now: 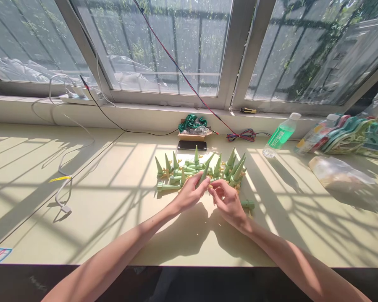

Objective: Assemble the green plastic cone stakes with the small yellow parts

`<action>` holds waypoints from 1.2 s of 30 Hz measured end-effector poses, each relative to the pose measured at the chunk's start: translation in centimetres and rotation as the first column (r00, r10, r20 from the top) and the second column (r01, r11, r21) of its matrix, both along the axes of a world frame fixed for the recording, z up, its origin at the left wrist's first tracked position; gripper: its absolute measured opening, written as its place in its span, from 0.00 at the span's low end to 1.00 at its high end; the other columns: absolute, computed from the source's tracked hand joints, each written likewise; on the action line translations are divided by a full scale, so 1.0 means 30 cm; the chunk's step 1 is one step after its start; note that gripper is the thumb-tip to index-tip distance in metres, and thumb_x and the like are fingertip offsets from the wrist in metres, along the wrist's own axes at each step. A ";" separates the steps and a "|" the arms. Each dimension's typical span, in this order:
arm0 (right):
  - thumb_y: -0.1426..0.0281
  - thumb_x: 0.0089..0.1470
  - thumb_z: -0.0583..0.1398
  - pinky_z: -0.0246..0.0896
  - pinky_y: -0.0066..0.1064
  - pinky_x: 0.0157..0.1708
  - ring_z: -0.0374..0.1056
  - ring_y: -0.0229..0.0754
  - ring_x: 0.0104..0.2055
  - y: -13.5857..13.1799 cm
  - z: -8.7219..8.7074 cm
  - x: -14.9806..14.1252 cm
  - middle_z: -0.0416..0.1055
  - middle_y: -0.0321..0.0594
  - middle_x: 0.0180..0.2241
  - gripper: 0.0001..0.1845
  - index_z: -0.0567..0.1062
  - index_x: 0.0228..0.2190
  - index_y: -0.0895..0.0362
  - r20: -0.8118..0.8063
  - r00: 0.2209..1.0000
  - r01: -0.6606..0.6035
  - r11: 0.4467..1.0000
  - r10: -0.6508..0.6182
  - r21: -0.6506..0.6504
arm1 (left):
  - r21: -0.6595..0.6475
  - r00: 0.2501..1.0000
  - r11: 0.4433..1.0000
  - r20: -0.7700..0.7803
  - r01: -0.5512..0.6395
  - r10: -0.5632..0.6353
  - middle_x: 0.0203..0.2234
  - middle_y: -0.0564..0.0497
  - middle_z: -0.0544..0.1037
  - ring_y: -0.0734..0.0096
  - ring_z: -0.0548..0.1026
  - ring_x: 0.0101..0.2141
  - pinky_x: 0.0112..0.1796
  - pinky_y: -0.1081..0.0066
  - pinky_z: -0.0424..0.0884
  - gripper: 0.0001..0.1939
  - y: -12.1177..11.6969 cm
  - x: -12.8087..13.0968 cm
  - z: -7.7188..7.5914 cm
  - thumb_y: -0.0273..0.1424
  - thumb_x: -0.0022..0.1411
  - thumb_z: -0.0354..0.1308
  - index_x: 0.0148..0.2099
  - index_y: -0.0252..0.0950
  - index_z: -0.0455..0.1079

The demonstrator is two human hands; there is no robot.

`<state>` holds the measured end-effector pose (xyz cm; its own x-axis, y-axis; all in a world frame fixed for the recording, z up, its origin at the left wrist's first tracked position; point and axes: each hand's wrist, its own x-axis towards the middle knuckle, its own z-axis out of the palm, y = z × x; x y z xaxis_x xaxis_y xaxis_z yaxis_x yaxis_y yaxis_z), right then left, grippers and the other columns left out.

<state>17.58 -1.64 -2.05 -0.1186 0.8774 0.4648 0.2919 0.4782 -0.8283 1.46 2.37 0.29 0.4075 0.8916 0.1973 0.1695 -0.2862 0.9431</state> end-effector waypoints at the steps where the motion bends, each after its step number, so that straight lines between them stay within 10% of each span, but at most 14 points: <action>1: 0.66 0.65 0.56 0.60 0.28 0.24 0.65 0.35 0.23 -0.001 0.002 0.000 0.72 0.37 0.30 0.07 0.71 0.36 0.56 0.000 1.000 -0.004 1.000 0.004 0.001 | -0.008 1.000 1.000 0.010 0.005 -0.005 0.22 0.58 0.61 0.78 0.62 0.22 0.24 0.75 0.59 0.18 0.000 0.000 0.000 0.44 0.69 0.53 0.32 0.37 0.58; 36: 0.64 0.64 0.59 0.65 0.29 0.23 0.66 0.35 0.23 0.016 -0.010 0.005 0.73 0.38 0.32 0.08 0.73 0.39 0.56 -0.014 0.997 0.076 0.997 -0.076 0.003 | -0.035 0.997 0.997 0.053 0.062 -0.060 0.24 0.54 0.70 0.78 0.67 0.23 0.22 0.78 0.65 0.14 0.015 -0.006 0.011 0.41 0.66 0.57 0.37 0.34 0.68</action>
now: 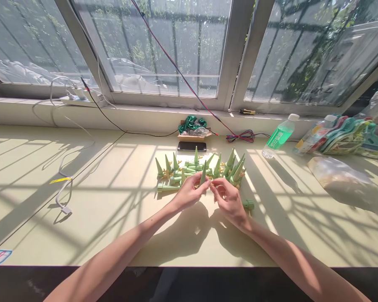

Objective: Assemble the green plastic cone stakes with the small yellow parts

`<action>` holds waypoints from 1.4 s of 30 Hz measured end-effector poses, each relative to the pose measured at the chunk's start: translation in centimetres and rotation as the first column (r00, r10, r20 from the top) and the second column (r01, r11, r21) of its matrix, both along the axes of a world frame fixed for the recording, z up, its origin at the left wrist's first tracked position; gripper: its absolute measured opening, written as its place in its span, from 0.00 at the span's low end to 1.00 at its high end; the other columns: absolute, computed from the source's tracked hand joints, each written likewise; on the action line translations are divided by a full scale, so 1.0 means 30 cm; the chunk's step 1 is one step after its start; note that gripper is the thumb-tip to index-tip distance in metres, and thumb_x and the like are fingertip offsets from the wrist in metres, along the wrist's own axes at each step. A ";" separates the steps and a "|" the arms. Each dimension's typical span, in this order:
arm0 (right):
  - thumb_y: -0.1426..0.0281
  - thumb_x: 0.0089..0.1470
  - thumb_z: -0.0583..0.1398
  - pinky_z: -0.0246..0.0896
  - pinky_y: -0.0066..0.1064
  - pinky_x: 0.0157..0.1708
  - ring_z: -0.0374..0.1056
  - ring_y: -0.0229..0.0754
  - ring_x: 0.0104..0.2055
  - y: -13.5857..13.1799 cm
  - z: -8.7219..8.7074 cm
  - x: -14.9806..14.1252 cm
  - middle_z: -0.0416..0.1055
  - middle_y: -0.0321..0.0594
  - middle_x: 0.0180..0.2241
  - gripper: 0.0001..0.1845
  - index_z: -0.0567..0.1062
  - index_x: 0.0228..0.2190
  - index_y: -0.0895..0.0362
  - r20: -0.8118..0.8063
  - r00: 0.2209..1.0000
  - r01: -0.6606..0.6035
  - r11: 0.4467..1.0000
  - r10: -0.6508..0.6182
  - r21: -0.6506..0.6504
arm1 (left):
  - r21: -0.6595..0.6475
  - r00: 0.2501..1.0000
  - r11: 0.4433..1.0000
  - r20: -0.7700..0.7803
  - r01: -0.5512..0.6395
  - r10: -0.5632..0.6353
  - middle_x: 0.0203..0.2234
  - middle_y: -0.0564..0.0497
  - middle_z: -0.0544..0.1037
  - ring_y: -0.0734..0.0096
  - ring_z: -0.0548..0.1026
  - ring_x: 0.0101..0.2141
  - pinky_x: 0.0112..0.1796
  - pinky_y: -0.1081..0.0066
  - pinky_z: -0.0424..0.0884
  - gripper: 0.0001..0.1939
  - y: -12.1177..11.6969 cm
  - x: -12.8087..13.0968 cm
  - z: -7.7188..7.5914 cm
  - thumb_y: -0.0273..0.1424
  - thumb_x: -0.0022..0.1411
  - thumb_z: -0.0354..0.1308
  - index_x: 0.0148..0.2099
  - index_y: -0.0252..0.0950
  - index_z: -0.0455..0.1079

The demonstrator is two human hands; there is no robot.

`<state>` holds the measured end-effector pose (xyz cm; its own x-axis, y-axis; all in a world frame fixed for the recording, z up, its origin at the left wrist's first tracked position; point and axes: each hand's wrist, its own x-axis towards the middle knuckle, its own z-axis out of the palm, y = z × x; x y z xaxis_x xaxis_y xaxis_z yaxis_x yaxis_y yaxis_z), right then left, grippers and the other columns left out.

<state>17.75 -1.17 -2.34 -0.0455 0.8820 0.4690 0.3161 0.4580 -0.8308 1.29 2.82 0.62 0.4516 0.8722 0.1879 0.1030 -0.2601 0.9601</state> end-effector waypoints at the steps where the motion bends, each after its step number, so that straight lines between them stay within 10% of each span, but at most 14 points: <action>1: 0.64 0.64 0.59 0.64 0.29 0.23 0.66 0.35 0.23 0.001 -0.001 0.000 0.73 0.38 0.32 0.08 0.73 0.39 0.56 -0.002 1.000 0.007 1.000 -0.007 0.000 | -0.001 1.000 1.000 -0.002 0.002 -0.002 0.25 0.54 0.70 0.78 0.68 0.23 0.22 0.78 0.65 0.14 0.000 -0.001 0.003 0.41 0.66 0.57 0.37 0.34 0.68; 42: 0.61 0.66 0.56 0.64 0.29 0.25 0.67 0.37 0.25 -0.006 0.017 0.001 0.73 0.40 0.32 0.11 0.71 0.40 0.56 0.065 0.997 -0.033 0.997 0.038 -0.068 | -0.087 0.999 0.996 0.024 0.026 -0.025 0.24 0.54 0.69 0.77 0.68 0.21 0.17 0.79 0.62 0.12 0.000 -0.001 0.006 0.39 0.65 0.58 0.37 0.34 0.67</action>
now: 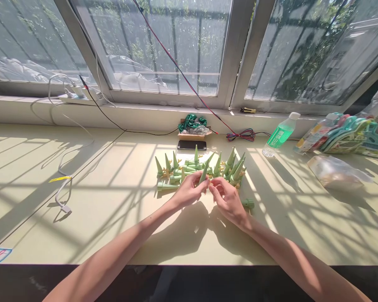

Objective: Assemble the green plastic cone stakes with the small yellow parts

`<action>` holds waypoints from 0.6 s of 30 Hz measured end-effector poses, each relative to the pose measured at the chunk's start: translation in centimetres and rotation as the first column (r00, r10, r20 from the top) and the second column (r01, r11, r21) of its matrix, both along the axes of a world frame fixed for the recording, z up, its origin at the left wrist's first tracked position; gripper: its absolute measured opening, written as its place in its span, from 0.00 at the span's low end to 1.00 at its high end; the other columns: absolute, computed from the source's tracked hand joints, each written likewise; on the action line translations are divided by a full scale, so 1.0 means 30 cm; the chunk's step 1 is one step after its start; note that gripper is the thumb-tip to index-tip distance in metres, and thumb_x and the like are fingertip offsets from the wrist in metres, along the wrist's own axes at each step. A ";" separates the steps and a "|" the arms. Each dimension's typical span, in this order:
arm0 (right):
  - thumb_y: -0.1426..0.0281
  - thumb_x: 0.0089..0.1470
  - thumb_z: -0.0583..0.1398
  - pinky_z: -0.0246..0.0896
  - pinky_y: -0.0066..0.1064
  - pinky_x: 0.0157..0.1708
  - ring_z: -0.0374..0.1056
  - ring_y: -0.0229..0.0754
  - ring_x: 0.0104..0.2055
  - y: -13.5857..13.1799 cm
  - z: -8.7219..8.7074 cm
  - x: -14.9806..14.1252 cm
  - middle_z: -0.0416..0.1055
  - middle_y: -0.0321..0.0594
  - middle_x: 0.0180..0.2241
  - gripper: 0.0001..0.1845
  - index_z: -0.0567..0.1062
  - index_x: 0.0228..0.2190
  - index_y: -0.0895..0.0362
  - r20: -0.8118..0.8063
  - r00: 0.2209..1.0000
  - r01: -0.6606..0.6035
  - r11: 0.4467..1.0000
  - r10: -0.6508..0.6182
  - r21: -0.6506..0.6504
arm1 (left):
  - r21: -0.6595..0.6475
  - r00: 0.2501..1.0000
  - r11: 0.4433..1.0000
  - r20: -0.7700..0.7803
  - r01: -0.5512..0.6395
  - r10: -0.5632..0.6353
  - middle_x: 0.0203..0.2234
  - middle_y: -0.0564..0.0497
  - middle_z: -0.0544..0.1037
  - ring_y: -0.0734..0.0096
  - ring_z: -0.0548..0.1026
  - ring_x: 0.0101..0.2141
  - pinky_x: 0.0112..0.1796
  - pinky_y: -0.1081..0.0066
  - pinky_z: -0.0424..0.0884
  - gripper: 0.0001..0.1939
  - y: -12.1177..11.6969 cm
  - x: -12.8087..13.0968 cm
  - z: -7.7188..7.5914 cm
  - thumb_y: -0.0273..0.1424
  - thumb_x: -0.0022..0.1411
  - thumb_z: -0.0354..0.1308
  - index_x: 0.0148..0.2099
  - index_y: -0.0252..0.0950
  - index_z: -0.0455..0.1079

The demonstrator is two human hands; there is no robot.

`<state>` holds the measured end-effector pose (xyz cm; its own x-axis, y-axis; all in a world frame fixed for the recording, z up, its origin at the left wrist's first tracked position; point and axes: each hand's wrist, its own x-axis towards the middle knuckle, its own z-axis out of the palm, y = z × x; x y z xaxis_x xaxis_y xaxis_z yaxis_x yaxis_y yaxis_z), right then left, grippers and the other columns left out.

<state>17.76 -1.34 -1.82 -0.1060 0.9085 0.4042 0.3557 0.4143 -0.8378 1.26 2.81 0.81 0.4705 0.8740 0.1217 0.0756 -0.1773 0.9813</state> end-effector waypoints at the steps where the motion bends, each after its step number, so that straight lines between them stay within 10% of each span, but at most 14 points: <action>1: 0.61 0.66 0.56 0.64 0.29 0.26 0.67 0.37 0.25 0.000 0.000 0.000 0.73 0.40 0.32 0.11 0.71 0.40 0.56 0.004 1.000 -0.004 1.000 0.004 0.002 | -0.013 1.000 1.000 0.006 0.004 -0.004 0.24 0.54 0.69 0.77 0.68 0.21 0.17 0.79 0.61 0.12 0.001 0.000 -0.001 0.40 0.65 0.58 0.37 0.35 0.67; 18: 0.65 0.66 0.53 0.59 0.28 0.25 0.63 0.37 0.24 -0.010 0.020 0.004 0.70 0.37 0.27 0.12 0.72 0.34 0.56 0.045 0.999 -0.028 0.998 0.025 0.050 | 0.034 0.999 0.999 -0.022 0.040 -0.039 0.23 0.55 0.68 0.78 0.68 0.21 0.18 0.79 0.63 0.13 0.003 -0.001 -0.015 0.40 0.66 0.56 0.37 0.35 0.66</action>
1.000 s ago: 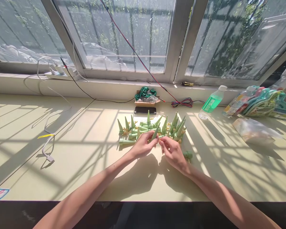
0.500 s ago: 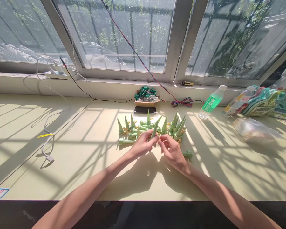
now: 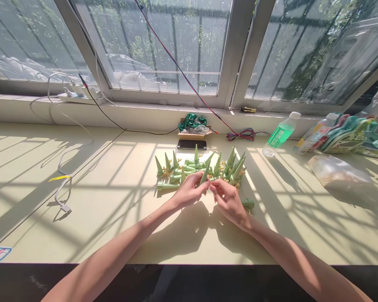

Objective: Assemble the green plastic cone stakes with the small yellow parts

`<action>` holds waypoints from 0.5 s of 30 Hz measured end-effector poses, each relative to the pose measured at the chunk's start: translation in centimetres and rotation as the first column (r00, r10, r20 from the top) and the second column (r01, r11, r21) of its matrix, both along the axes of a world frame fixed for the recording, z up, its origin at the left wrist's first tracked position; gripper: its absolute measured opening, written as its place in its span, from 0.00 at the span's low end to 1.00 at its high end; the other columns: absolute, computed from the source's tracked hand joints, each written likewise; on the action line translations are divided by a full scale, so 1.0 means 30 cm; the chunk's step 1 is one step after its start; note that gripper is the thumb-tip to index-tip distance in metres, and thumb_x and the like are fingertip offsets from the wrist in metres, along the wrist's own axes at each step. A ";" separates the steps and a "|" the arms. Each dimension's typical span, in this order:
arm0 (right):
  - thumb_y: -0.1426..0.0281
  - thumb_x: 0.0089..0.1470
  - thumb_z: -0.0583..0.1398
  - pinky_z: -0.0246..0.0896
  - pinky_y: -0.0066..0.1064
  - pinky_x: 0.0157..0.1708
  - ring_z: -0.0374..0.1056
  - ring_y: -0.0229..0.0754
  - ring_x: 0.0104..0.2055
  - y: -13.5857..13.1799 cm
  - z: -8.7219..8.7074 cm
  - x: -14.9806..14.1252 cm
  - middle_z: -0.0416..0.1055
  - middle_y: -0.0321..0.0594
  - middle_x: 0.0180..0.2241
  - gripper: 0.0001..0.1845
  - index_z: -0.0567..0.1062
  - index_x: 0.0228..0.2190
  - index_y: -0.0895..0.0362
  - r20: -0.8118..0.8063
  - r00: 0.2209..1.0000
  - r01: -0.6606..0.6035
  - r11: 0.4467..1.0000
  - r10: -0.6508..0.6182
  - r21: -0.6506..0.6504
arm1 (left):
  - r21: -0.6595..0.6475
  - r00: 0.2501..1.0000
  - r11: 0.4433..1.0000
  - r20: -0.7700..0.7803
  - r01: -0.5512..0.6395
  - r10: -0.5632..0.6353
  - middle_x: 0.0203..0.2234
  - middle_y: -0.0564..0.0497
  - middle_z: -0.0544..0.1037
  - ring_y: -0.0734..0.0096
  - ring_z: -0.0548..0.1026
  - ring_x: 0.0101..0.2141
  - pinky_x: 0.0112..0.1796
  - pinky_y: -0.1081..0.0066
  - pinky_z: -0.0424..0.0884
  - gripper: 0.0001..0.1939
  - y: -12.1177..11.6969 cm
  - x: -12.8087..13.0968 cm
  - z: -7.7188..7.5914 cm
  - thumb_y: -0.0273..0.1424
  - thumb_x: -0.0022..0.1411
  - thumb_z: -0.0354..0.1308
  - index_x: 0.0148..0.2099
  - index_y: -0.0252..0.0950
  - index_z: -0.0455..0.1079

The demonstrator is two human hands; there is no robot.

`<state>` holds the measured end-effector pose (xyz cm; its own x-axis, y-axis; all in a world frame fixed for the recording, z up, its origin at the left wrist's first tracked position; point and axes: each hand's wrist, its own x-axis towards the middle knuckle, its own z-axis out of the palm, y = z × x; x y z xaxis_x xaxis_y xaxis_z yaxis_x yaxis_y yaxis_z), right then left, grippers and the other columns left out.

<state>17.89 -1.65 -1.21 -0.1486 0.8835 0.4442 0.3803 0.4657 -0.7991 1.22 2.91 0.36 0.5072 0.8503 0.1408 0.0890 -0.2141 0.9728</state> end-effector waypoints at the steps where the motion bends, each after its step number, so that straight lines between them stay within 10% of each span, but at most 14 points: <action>1: 0.65 0.66 0.52 0.58 0.28 0.25 0.62 0.37 0.24 0.000 0.000 0.000 0.69 0.36 0.26 0.12 0.72 0.34 0.56 0.013 1.000 0.005 1.000 -0.005 0.001 | 0.012 1.000 1.000 -0.004 -0.001 0.002 0.24 0.55 0.68 0.77 0.68 0.22 0.19 0.79 0.64 0.13 0.000 0.000 0.001 0.40 0.66 0.56 0.37 0.34 0.66; 15: 0.61 0.69 0.50 0.58 0.29 0.29 0.63 0.37 0.26 0.004 -0.011 -0.007 0.67 0.35 0.26 0.16 0.71 0.35 0.56 0.004 1.000 -0.001 0.998 0.001 -0.059 | -0.058 0.999 0.998 0.035 0.019 -0.017 0.24 0.55 0.68 0.78 0.68 0.20 0.15 0.80 0.62 0.13 0.006 -0.002 -0.003 0.40 0.65 0.58 0.37 0.35 0.66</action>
